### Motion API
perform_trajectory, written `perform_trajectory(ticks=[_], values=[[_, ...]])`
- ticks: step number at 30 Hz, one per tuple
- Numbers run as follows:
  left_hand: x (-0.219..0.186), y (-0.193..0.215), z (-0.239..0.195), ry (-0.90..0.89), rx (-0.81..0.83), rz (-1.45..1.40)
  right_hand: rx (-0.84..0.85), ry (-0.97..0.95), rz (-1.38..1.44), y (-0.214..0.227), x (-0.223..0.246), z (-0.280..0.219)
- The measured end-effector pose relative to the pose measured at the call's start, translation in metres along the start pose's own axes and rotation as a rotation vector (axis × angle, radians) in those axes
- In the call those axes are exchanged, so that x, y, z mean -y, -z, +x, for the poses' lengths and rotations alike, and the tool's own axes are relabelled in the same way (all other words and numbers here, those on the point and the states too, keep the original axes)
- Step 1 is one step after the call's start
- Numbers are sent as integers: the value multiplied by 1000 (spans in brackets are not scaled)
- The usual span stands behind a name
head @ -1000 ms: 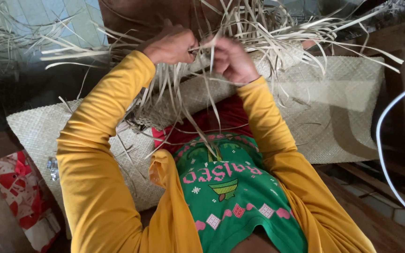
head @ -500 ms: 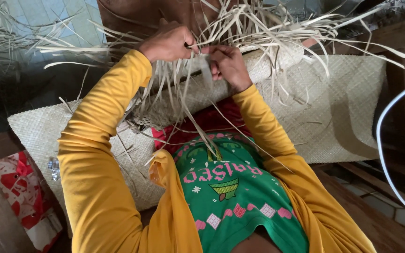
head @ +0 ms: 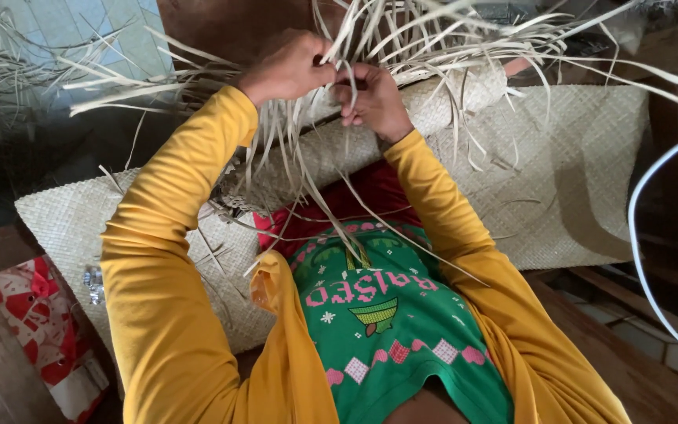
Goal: The person weaves a mat by hand, repeatedly pulling and interlacing dried plant fibers into the existing weave. They adjust the fibers and press them into place while lying down with the mat on their lap.
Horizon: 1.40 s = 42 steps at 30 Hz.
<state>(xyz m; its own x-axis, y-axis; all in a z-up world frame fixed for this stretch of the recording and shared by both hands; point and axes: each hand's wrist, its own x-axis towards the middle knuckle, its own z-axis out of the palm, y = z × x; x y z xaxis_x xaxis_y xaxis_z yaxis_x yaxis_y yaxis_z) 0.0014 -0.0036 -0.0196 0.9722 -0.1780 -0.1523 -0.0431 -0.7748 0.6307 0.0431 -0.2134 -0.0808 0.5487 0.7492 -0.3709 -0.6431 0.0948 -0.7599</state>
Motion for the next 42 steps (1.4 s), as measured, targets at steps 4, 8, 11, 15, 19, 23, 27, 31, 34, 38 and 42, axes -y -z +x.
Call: perform_trajectory(ticks=[4,8,11,15,19,23,27,31,34,38,42], values=[[-8,7,0,99,78,-116,125,252,-130,-13,6,-12],[-23,28,-7,87,234,-140,-102,294,-463,-32,17,-26],[-16,26,-5,65,306,-27,-117,539,-561,-37,15,-28],[-18,19,-4,82,309,151,-239,669,-642,-49,14,-31],[-19,24,-10,-14,330,122,-142,595,-308,-30,2,-11],[-6,16,-7,-106,310,161,-216,486,-310,-39,10,-15],[-4,7,-2,-57,327,118,-277,339,44,-37,11,-8],[-1,5,4,6,348,130,-140,638,-412,-36,9,-16],[0,5,6,-15,350,164,-193,742,-640,-38,13,-21],[-4,8,6,-21,352,211,-153,706,-604,-48,26,-28],[-17,20,-1,23,359,172,-144,724,-554,-42,22,-26]])
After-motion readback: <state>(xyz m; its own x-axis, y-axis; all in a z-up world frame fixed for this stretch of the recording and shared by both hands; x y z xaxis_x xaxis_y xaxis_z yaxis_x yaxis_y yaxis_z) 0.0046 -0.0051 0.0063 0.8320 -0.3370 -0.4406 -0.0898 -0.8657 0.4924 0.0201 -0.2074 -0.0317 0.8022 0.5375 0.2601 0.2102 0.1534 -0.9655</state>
